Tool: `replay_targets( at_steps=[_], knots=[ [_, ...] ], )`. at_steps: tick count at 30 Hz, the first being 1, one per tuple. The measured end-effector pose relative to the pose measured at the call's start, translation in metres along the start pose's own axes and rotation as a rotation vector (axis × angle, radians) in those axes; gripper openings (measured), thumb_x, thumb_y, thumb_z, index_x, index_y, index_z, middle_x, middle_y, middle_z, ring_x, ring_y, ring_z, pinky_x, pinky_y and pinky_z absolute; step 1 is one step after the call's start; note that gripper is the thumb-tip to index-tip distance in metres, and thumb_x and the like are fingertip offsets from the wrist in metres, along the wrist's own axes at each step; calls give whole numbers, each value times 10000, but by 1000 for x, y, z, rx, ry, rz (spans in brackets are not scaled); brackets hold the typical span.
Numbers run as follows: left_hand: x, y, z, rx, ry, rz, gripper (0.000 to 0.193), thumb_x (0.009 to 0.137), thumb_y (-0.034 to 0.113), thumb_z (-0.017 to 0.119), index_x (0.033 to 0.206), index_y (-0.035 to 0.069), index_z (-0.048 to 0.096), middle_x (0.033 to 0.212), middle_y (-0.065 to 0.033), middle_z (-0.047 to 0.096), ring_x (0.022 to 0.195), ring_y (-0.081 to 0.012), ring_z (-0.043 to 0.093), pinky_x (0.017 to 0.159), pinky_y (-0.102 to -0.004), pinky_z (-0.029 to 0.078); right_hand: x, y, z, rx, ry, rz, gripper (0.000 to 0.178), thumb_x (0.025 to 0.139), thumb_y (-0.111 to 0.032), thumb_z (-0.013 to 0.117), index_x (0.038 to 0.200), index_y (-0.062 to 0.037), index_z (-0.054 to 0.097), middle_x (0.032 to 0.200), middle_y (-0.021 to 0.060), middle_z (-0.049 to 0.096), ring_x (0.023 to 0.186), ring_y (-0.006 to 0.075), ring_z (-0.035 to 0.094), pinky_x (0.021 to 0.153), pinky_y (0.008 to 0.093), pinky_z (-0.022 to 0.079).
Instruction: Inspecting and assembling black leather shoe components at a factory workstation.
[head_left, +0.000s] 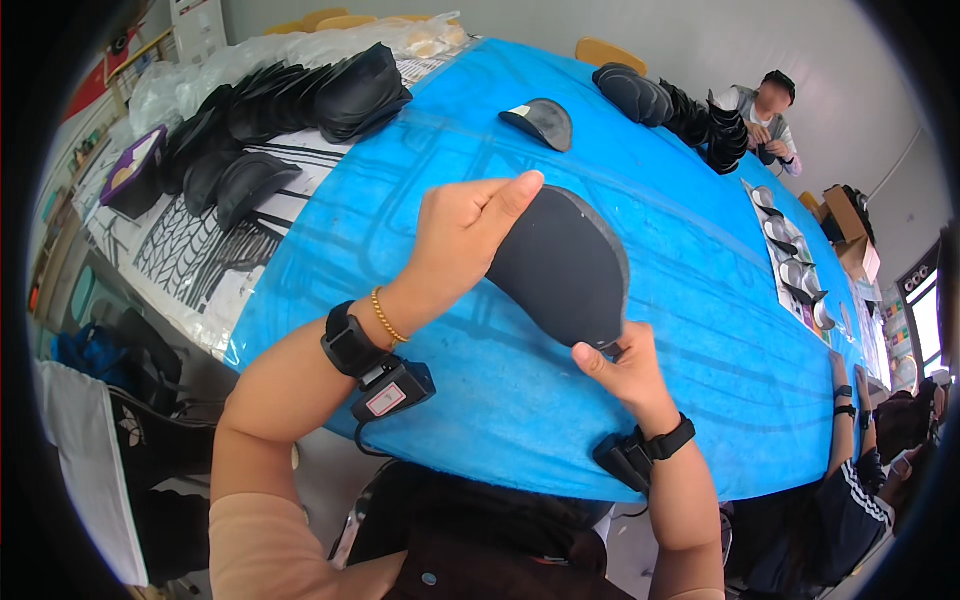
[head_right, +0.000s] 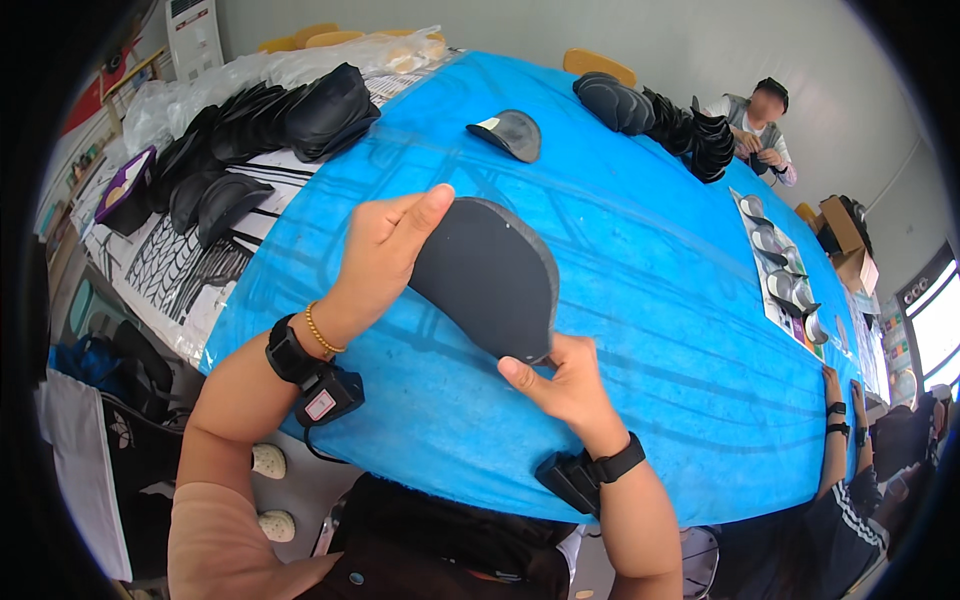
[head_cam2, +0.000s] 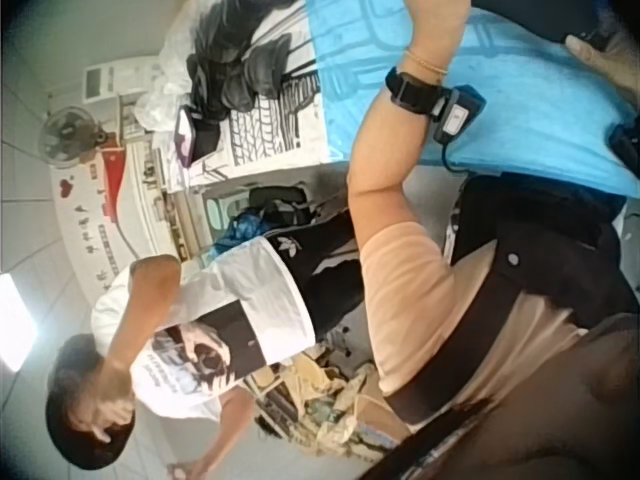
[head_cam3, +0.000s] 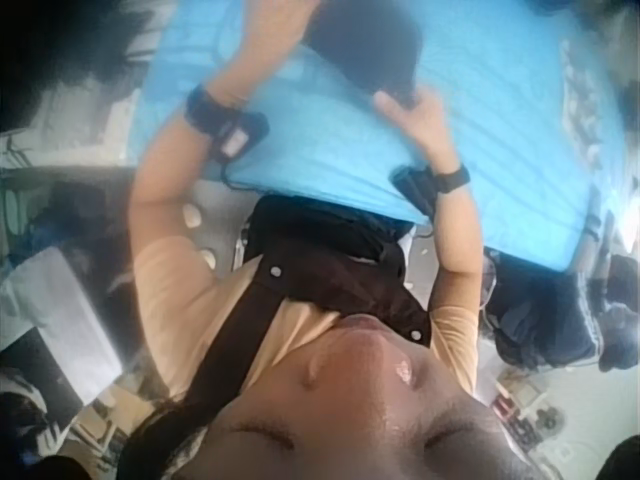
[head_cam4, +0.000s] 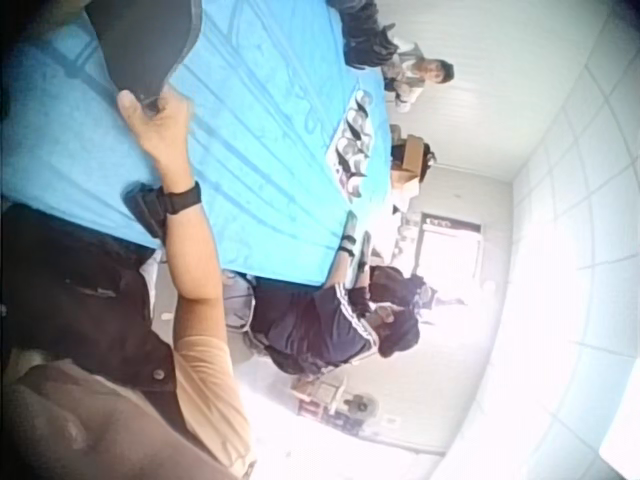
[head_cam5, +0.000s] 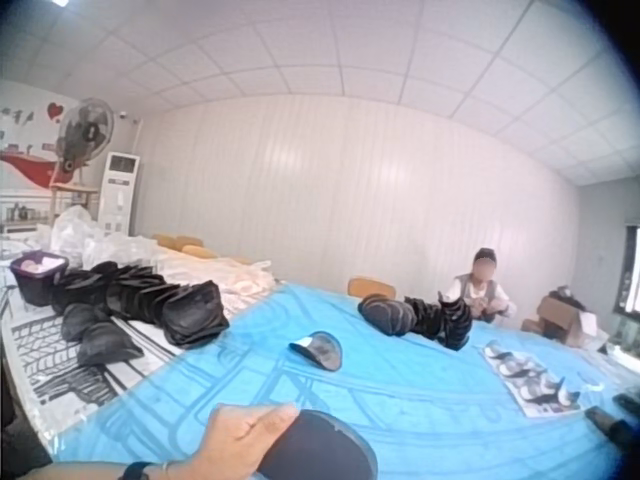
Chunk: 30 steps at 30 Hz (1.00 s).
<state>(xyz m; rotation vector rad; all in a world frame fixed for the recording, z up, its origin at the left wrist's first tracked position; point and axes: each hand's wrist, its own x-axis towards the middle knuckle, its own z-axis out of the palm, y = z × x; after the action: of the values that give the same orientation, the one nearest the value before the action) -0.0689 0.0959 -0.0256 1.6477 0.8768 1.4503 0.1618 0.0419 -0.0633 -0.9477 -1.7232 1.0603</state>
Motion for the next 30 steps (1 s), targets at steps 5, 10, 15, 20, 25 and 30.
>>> replay_targets(
  at_steps=[5,10,15,20,25,30],
  knots=[
    [1,10,2,219,107,134,423,924,298,633,627,-2,606,515,43,495,508,-1,411,418,-205,283,-3,-3,1,-67,-202,91,330,877,-291,694,960,27,667,785,-7,610,754,68,521,664,251,446],
    [-2,8,7,263,159,221,413,895,250,676,575,18,557,499,42,474,499,7,396,411,-205,259,-6,-4,10,197,-141,194,408,937,-340,597,1085,40,617,968,50,618,910,107,537,786,272,439],
    [0,1,7,16,227,196,441,888,248,689,547,51,489,511,69,419,502,11,341,420,-208,229,-4,-4,17,469,-91,292,442,968,-331,535,1197,46,564,1147,121,631,1104,211,583,960,377,461],
    [4,5,1,110,217,174,502,884,316,683,545,13,472,466,21,367,485,-26,296,402,-238,238,-5,-3,17,540,-216,329,441,987,-333,493,1230,30,551,1182,121,618,1073,201,608,958,356,477],
    [7,5,-2,214,209,188,516,904,330,656,541,14,468,471,23,370,484,-30,296,406,-245,237,-4,-4,17,586,-245,326,457,988,-339,481,1247,36,526,1178,122,620,1075,204,613,957,383,494],
    [8,-2,2,-127,334,39,594,956,454,533,553,18,532,484,35,417,492,-23,358,439,-234,273,0,-1,12,662,-202,353,434,992,-327,467,1218,40,527,1161,135,627,1056,204,631,933,391,525]
  ],
)
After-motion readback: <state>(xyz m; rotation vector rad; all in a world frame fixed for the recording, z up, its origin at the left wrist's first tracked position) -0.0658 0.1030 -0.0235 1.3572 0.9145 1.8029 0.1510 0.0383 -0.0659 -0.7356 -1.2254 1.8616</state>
